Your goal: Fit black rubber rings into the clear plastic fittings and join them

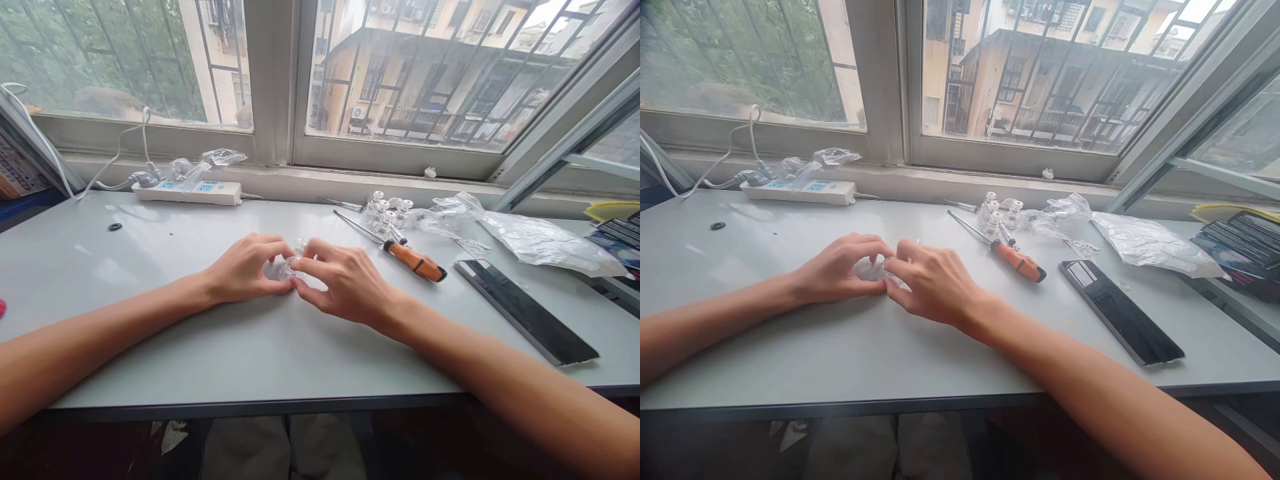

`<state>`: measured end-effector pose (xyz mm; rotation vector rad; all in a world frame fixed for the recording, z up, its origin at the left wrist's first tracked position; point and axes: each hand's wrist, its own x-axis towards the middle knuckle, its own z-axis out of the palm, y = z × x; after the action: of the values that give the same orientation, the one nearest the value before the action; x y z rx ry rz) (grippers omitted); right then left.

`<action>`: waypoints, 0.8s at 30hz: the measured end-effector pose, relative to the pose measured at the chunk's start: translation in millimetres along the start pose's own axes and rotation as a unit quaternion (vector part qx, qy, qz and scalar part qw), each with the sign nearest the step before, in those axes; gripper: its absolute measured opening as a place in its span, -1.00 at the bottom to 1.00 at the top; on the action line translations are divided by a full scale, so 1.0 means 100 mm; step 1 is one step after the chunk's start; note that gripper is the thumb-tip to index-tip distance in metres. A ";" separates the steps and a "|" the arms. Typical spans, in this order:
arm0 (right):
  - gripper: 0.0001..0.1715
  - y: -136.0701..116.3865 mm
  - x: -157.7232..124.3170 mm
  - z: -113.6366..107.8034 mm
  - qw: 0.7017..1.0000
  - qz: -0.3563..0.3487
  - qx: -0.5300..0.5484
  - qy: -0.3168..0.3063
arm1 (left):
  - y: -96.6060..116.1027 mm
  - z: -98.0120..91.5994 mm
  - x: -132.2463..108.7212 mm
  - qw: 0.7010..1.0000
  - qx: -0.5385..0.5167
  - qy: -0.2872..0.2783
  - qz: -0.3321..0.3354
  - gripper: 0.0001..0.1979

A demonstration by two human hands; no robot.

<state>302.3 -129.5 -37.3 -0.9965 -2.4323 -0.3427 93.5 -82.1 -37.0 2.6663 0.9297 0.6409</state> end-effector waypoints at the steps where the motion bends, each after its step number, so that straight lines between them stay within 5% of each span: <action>1: -0.78 0.00 0.00 0.00 1.000 0.001 0.007 -0.004 | 0.00 0.00 0.00 1.000 -0.001 -0.001 -0.002 -0.78; 8: -0.74 0.03 0.02 0.00 0.998 0.021 0.005 -0.066 | -0.01 0.03 0.01 1.000 -0.004 -0.005 0.006 -0.77; 17: -0.71 0.05 0.01 -0.02 0.999 0.034 0.040 0.004 | -0.01 0.01 0.00 1.000 -0.005 -0.012 -0.002 -0.77; 24: -0.70 0.08 0.01 0.01 0.996 0.034 0.060 -0.056 | -0.03 0.02 0.01 1.000 -0.011 -0.010 0.004 -0.73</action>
<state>307.4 -123.2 -37.0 -1.0674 -2.4785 -0.1189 94.0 -79.5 -39.2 2.6530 0.9021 0.6216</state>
